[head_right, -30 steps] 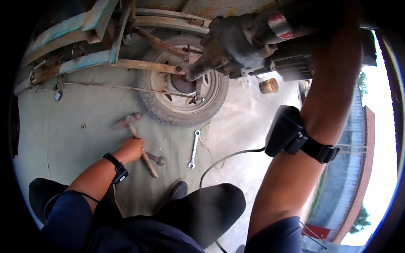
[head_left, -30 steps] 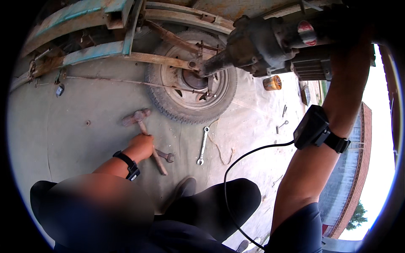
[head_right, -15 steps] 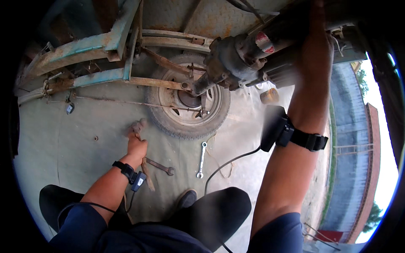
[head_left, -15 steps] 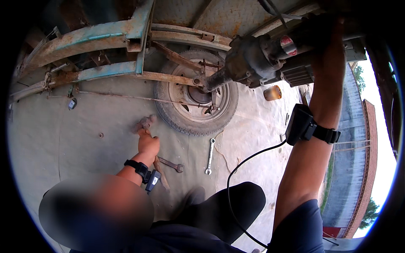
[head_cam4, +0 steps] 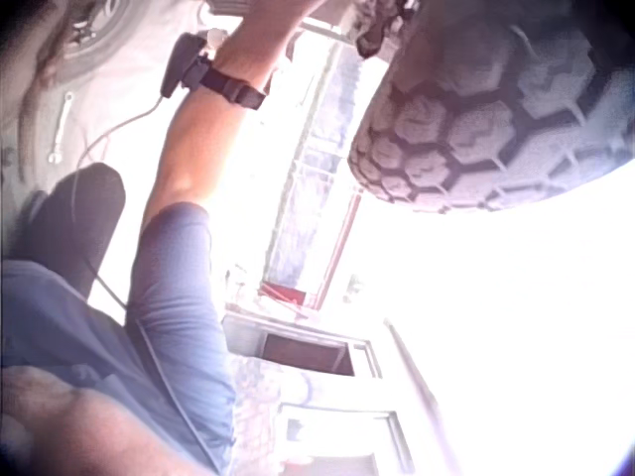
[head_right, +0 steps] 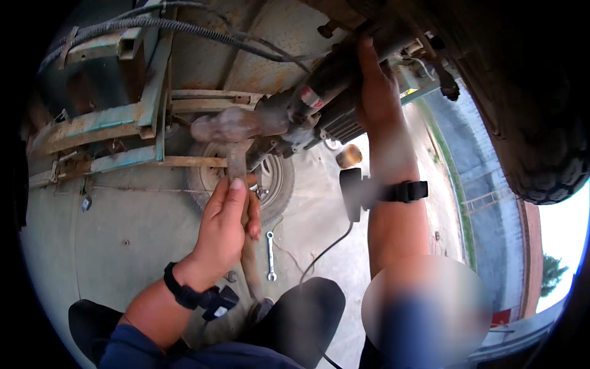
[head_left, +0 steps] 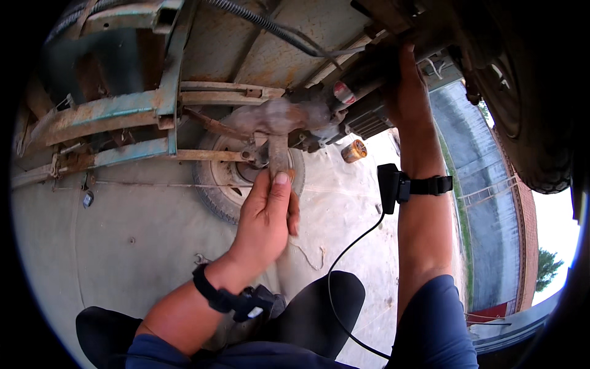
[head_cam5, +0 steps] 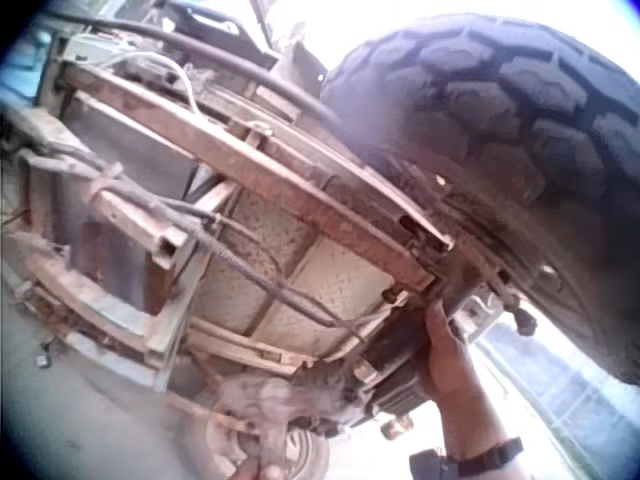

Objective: The person works under a three-wheeled vehicle, using a hammer and wrench to loosen and remove a bolt from the rear suspension assembly. They then apply lubricant to a small metal part using a grease gun.

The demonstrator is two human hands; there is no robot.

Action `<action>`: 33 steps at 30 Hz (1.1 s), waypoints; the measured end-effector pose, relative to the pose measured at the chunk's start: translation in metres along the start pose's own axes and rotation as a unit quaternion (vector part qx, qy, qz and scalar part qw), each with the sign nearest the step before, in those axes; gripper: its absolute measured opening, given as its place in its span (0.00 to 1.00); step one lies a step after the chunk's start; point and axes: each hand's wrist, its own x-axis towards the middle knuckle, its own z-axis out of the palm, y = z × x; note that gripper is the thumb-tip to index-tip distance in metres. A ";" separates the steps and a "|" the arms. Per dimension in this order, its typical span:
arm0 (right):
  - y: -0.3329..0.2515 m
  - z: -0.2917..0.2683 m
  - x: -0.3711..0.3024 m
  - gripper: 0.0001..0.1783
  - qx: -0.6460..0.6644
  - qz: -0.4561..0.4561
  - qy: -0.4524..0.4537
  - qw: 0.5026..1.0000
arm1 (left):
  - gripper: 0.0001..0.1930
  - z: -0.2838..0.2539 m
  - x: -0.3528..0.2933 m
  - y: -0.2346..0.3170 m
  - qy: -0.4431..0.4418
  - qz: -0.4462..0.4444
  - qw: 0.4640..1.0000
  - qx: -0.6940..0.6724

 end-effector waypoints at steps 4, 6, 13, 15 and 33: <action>-0.007 -0.013 -0.005 0.34 0.046 0.039 -0.086 0.995 | 0.18 0.036 -0.005 0.040 -0.016 -0.162 0.940 -0.299; -0.013 -0.019 -0.004 0.34 0.059 0.056 -0.117 0.990 | 0.17 0.043 0.006 0.042 -0.049 -0.198 0.888 -0.412; -0.006 -0.034 -0.003 0.33 0.064 0.067 -0.126 0.988 | 0.15 0.076 0.038 0.065 -0.130 -0.165 0.806 -0.553; -0.005 -0.034 -0.003 0.34 0.044 0.063 -0.116 0.990 | 0.15 0.085 0.050 0.076 -0.163 -0.163 0.793 -0.564; -0.002 -0.030 -0.003 0.35 0.032 0.050 -0.075 0.995 | 0.16 0.077 0.052 0.055 -0.187 -0.177 0.770 -0.583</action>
